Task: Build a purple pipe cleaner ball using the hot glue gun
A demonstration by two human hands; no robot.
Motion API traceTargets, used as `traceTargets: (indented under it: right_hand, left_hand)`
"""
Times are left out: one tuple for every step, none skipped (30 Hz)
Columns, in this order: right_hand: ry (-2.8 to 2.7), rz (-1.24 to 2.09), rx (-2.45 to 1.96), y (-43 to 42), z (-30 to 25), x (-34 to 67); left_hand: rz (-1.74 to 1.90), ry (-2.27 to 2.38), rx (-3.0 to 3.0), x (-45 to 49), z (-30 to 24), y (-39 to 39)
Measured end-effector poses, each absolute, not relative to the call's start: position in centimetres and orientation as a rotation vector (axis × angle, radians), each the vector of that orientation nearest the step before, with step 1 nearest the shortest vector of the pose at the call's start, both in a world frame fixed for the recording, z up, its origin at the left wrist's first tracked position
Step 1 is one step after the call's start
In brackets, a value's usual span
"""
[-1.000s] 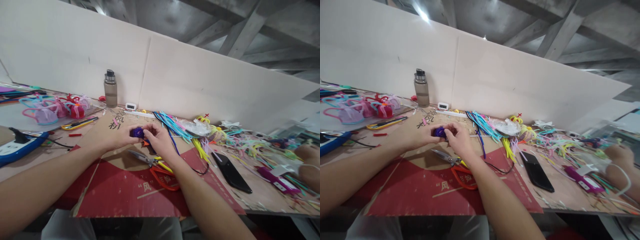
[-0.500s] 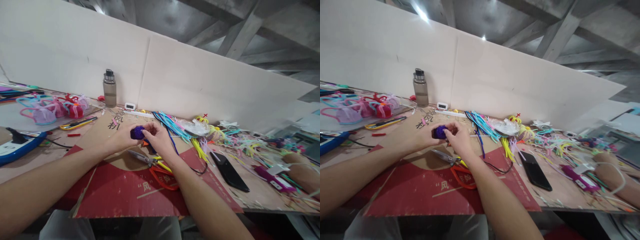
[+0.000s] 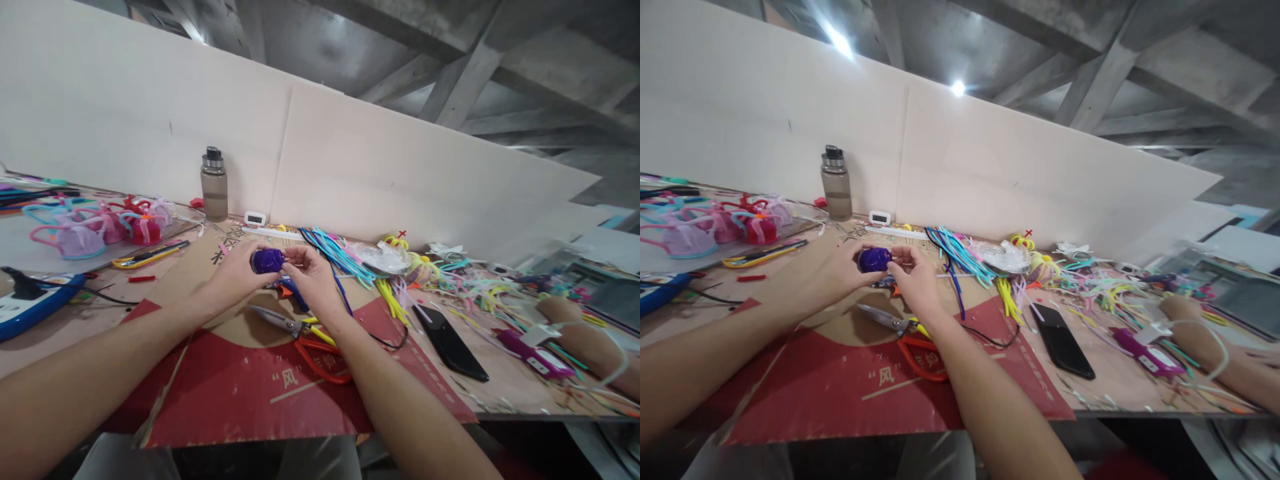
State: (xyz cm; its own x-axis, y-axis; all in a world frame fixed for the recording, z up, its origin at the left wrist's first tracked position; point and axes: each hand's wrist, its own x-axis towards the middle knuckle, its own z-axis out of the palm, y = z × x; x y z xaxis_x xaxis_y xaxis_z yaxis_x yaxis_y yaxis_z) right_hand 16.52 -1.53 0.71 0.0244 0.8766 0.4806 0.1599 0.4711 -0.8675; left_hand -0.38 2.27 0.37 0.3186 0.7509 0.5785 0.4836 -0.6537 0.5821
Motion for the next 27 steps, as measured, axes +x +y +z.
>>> traceTargets:
  right_hand:
    - [-1.461,0.721,-0.95,-1.6,0.7,16.5]
    - [-1.458,0.726,-0.942,-1.6,0.7,16.4]
    - [-1.458,0.731,-0.939,-1.7,0.7,16.3]
    - [-1.458,0.734,-0.938,-1.8,0.8,16.3]
    - [-1.458,0.734,-0.94,-1.9,0.9,16.2]
    - [-1.46,0.729,-0.945,-2.0,1.0,16.2]
    - [-1.462,0.724,-0.955,-2.1,1.1,16.2]
    - [-1.467,0.72,-0.97,-2.2,1.1,16.2]
    - [-1.47,0.717,-0.986,-2.3,1.2,16.2]
    - [-1.471,0.716,-1.001,-2.4,1.2,16.2]
    - [-1.47,0.717,-1.015,-2.4,1.3,16.2]
    - [-1.47,0.718,-1.027,-2.5,1.3,16.2]
    - [-1.472,0.719,-1.038,-2.5,1.2,16.2]
    - [-1.476,0.718,-1.045,-2.5,1.2,16.2]
    - [-1.483,0.718,-1.052,-2.5,1.2,16.2]
    - [-1.49,0.721,-1.057,-2.5,1.2,16.2]
    - [-1.495,0.727,-1.061,-2.6,1.2,16.1]
    - [-1.498,0.732,-1.065,-2.6,1.2,16.1]
    - [-1.501,0.732,-1.071,-2.7,1.2,16.0]
    - [-1.507,0.729,-1.078,-2.7,1.2,16.0]
    - [-1.516,0.72,-1.086,-2.8,1.2,16.0]
    - [-1.529,0.705,-1.091,-2.8,1.3,15.9]
    - [-1.542,0.689,-1.093,-2.8,1.3,15.9]
    - [-1.55,0.672,-1.092,-2.9,1.3,15.9]
    - [-1.554,0.658,-1.091,-2.9,1.3,15.8]
    - [-1.555,0.648,-1.089,-2.9,1.3,15.8]
    - [-1.553,0.644,-1.09,-2.9,1.4,15.8]
  left_hand:
    - [1.283,1.167,2.311,-0.3,0.5,2.1]
    - [1.314,1.223,2.324,-0.3,0.5,2.0]
    - [1.34,1.271,2.331,-0.3,0.6,1.9]
    - [1.362,1.31,2.33,-0.3,0.6,1.8]
    - [1.374,1.334,2.323,-0.2,0.6,1.7]
    - [1.374,1.339,2.308,-0.2,0.6,1.6]
    - [1.355,1.327,2.288,-0.2,0.6,1.6]
    - [1.325,1.309,2.262,-0.1,0.5,1.5]
    - [1.291,1.29,2.232,-0.1,0.5,1.5]
    - [1.258,1.276,2.204,0.0,0.5,1.4]
    - [1.235,1.266,2.183,0.0,0.4,1.4]
    - [1.225,1.256,2.171,0.0,0.4,1.4]
    - [1.218,1.237,2.171,0.1,0.4,1.4]
    - [1.208,1.209,2.181,0.1,0.3,1.5]
    - [1.19,1.176,2.2,0.1,0.3,1.6]
    - [1.169,1.149,2.223,0.1,0.3,1.6]
    - [1.147,1.129,2.251,0.1,0.3,1.7]
    - [1.128,1.117,2.28,0.0,0.3,1.8]
    - [1.118,1.111,2.307,0.0,0.3,1.8]
    - [1.117,1.105,2.333,0.0,0.3,1.8]
    - [1.12,1.102,2.355,0.0,0.4,1.8]
    - [1.122,1.099,2.38,-0.1,0.5,1.8]
    - [1.123,1.1,2.405,-0.1,0.6,1.7]
    - [1.126,1.102,2.429,-0.1,0.8,1.6]
    - [1.13,1.105,2.449,-0.2,0.9,1.6]
    - [1.136,1.107,2.461,-0.2,0.9,1.6]
    - [1.142,1.106,2.458,-0.3,1.0,1.6]
